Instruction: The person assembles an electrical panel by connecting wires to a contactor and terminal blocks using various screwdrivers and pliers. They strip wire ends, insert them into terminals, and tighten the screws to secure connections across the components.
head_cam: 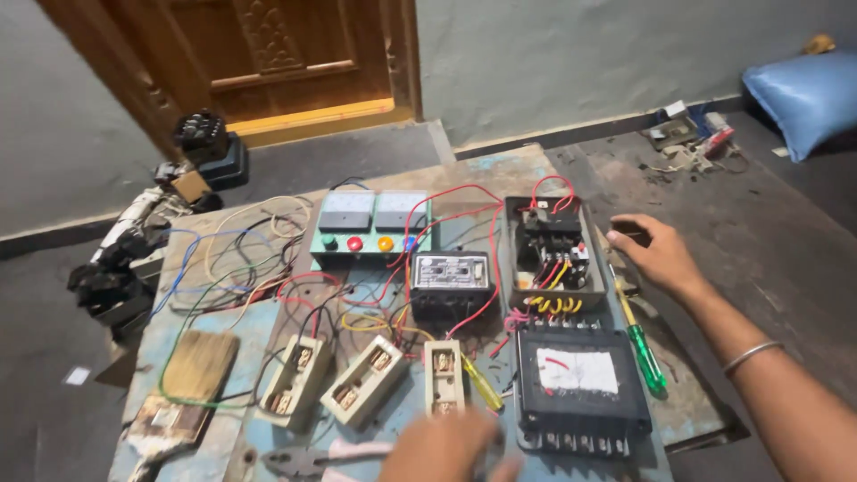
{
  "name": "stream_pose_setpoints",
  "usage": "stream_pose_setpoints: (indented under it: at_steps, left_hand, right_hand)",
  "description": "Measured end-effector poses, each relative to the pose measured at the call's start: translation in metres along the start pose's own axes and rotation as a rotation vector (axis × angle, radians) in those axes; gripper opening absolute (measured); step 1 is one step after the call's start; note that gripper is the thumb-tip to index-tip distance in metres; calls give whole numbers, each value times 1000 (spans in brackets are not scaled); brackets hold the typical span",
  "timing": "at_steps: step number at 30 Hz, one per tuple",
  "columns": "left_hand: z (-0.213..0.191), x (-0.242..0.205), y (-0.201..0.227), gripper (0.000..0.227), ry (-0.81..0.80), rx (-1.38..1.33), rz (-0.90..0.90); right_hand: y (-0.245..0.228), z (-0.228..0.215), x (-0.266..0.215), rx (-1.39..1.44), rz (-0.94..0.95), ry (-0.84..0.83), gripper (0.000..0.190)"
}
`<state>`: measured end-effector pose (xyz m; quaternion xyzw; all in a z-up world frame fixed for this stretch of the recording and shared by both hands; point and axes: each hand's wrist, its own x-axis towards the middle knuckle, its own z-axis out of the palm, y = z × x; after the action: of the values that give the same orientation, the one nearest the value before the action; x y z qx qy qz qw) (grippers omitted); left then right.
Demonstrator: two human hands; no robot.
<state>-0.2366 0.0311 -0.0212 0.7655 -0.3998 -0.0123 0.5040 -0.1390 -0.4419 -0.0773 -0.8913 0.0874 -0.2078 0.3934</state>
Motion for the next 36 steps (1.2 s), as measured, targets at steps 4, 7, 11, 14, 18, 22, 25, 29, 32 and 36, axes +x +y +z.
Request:
stream_pose_setpoints:
  at_steps: [4,7,11,14,18,22,25,29,32,36]
  left_hand:
    - [76,-86,-57,39,101,-237,-759]
    - [111,-113,-90,46,301,-594,-988]
    - [121,-125,-62,54,536,-468,-946]
    - [69,-130,-29,94,601,363,-532]
    - [-7,-117,-8,103,254,863,-267]
    - [-44,-100,-16,89,5,850,-173]
    - [-64,-104,-31,54,-121,945,46]
    - [-112,-115,-32,74,58,852,113]
    - [-160,-105,-35,40,119,1248,-21]
    - [-232,-68,-74,67,296,1151,-831]
  right_hand:
    - [7,34,-6,537,207,-18,65]
    - [9,63,7,520,66,-13,86]
    - [8,67,32,571,22,-89,94]
    - [3,68,36,580,19,-125,86]
    - [12,68,34,520,-35,-119,64]
    - [21,70,39,539,-83,-132,55]
    - [18,72,37,523,-53,-132,56]
    - [11,68,32,504,7,-117,57]
    - [8,66,30,577,65,-138,57]
    - [18,70,37,582,80,-151,58]
